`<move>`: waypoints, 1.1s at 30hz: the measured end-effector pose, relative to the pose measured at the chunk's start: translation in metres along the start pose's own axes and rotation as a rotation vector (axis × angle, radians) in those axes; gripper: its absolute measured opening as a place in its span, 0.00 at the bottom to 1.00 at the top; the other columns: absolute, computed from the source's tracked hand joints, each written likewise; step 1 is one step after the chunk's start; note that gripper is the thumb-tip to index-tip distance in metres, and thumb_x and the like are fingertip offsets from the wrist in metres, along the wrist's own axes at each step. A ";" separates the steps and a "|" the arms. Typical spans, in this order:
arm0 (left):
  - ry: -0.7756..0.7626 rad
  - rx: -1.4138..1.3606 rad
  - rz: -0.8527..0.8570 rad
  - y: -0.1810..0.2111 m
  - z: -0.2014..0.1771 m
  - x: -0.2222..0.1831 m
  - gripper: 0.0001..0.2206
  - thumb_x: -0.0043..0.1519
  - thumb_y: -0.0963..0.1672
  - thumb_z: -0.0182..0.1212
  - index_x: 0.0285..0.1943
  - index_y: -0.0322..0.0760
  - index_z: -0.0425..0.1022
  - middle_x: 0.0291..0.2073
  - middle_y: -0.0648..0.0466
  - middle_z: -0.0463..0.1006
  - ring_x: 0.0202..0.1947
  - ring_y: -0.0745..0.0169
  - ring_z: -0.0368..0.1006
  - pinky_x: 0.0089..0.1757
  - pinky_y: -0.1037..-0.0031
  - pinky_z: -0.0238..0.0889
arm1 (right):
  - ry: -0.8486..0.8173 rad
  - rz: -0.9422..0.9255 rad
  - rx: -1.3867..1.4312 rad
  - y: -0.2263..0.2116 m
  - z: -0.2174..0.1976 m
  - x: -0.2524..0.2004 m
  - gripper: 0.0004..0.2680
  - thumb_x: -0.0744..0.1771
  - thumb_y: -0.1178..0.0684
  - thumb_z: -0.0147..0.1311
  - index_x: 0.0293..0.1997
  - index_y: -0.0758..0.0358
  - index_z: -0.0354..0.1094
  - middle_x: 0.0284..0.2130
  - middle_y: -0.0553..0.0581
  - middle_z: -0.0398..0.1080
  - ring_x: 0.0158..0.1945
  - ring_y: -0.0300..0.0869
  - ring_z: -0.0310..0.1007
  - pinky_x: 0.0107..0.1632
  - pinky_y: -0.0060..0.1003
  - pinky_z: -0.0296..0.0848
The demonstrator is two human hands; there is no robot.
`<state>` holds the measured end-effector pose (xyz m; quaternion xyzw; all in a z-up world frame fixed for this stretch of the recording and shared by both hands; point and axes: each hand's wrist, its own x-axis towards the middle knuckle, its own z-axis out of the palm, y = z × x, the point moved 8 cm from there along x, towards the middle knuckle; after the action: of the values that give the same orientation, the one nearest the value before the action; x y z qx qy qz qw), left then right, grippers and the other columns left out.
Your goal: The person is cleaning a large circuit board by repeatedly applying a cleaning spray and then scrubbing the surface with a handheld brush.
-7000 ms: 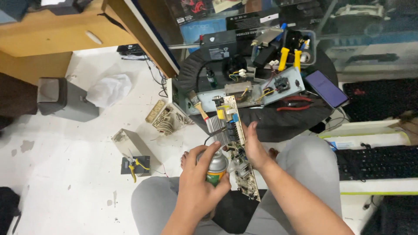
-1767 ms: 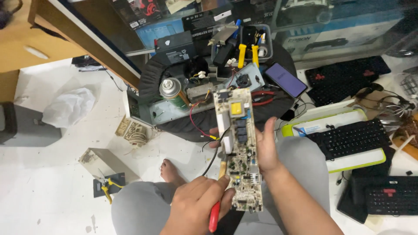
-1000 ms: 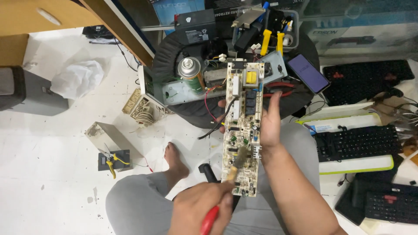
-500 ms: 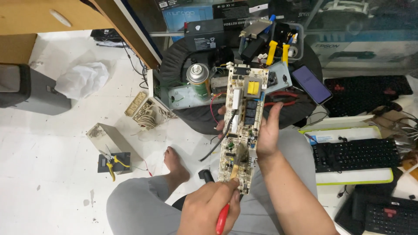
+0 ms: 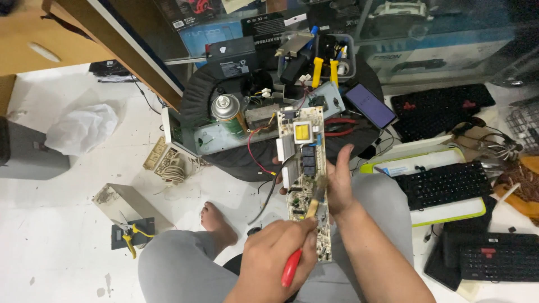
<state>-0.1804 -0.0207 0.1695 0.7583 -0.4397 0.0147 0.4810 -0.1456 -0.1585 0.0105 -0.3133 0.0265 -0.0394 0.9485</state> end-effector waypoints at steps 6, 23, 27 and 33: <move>-0.064 0.027 -0.110 -0.011 0.026 -0.002 0.04 0.53 0.39 0.63 0.35 0.38 0.75 0.17 0.53 0.75 0.15 0.57 0.70 0.22 0.71 0.64 | 0.245 0.041 -0.107 -0.002 -0.025 -0.021 0.43 0.61 0.15 0.18 0.66 0.63 0.63 0.41 0.66 0.77 0.40 0.47 0.78 0.39 0.40 0.76; 0.146 0.175 -0.086 0.005 -0.002 0.018 0.05 0.53 0.38 0.62 0.37 0.36 0.77 0.22 0.54 0.78 0.19 0.60 0.71 0.27 0.75 0.66 | 0.208 -0.236 -0.306 0.035 -0.099 -0.016 0.31 0.71 0.31 0.21 0.67 0.71 0.62 0.60 0.60 0.69 0.59 0.43 0.67 0.65 0.36 0.58; 0.247 0.261 -0.144 0.000 -0.015 0.015 0.05 0.54 0.38 0.62 0.37 0.38 0.79 0.24 0.56 0.81 0.19 0.63 0.74 0.28 0.77 0.67 | 0.059 -0.241 -0.161 0.020 -0.059 -0.011 0.29 0.73 0.33 0.24 0.68 0.70 0.62 0.63 0.62 0.68 0.62 0.45 0.69 0.65 0.38 0.64; 0.260 0.308 -0.176 -0.009 -0.012 0.005 0.05 0.55 0.39 0.63 0.38 0.39 0.77 0.23 0.55 0.81 0.20 0.60 0.75 0.26 0.74 0.67 | 0.005 -0.162 -0.090 0.044 -0.058 0.003 0.30 0.71 0.28 0.29 0.70 0.65 0.59 0.58 0.60 0.71 0.55 0.46 0.74 0.55 0.39 0.73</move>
<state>-0.1661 -0.0140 0.1718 0.8501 -0.2984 0.1374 0.4115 -0.1443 -0.1574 -0.0623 -0.3564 0.0051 -0.1154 0.9271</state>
